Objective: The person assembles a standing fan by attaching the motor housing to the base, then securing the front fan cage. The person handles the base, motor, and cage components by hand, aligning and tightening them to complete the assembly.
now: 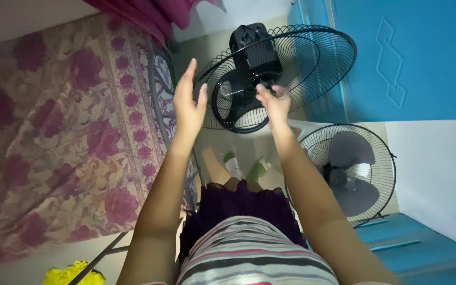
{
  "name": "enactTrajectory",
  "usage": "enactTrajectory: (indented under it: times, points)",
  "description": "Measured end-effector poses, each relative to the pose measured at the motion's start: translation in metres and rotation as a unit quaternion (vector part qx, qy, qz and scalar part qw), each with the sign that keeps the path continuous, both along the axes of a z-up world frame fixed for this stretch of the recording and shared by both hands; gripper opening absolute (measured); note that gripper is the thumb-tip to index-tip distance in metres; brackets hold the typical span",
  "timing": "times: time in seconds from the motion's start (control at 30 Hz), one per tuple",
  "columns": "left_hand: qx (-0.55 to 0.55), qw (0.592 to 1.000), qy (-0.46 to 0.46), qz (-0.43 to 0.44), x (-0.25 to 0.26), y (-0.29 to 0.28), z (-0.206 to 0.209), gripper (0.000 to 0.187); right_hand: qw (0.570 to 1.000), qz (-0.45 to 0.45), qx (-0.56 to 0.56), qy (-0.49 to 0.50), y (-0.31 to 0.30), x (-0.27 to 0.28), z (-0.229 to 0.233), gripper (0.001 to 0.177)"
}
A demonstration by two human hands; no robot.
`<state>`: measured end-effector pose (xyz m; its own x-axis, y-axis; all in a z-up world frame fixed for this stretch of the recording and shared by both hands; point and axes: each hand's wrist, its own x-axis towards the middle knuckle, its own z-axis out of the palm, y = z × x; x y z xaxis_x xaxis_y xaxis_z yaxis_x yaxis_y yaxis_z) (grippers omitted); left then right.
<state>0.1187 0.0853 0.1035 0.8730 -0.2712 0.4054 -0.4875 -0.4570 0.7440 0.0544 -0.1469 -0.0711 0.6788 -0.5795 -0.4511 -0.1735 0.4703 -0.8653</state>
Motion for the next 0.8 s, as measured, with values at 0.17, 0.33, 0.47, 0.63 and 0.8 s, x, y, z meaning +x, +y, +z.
enactTrajectory:
  times: [0.17,0.33,0.47,0.63,0.8]
  points:
    - [-0.021,0.998,0.066,-0.012,0.009,0.005,0.0,0.048,0.942,0.0,-0.335,-0.017,0.006,-0.003,-0.012,0.065]
    - [-0.018,0.999,0.042,-0.024,0.005,0.004,0.002,0.055,0.953,-0.007,-0.298,0.045,0.013,0.005,-0.016,0.051]
    - [-0.02,0.999,0.012,-0.024,0.003,-0.003,0.003,0.058,0.996,-0.045,-0.071,-0.028,0.013,0.011,-0.008,0.044]
    - [0.036,0.999,0.032,0.005,0.013,-0.003,0.012,0.048,1.0,-0.001,0.007,-0.01,0.009,0.009,0.005,0.04]
    - [0.013,0.998,0.034,-0.044,0.027,-0.011,0.012,0.045,1.0,0.0,-0.024,-0.012,0.011,0.003,-0.003,0.043]
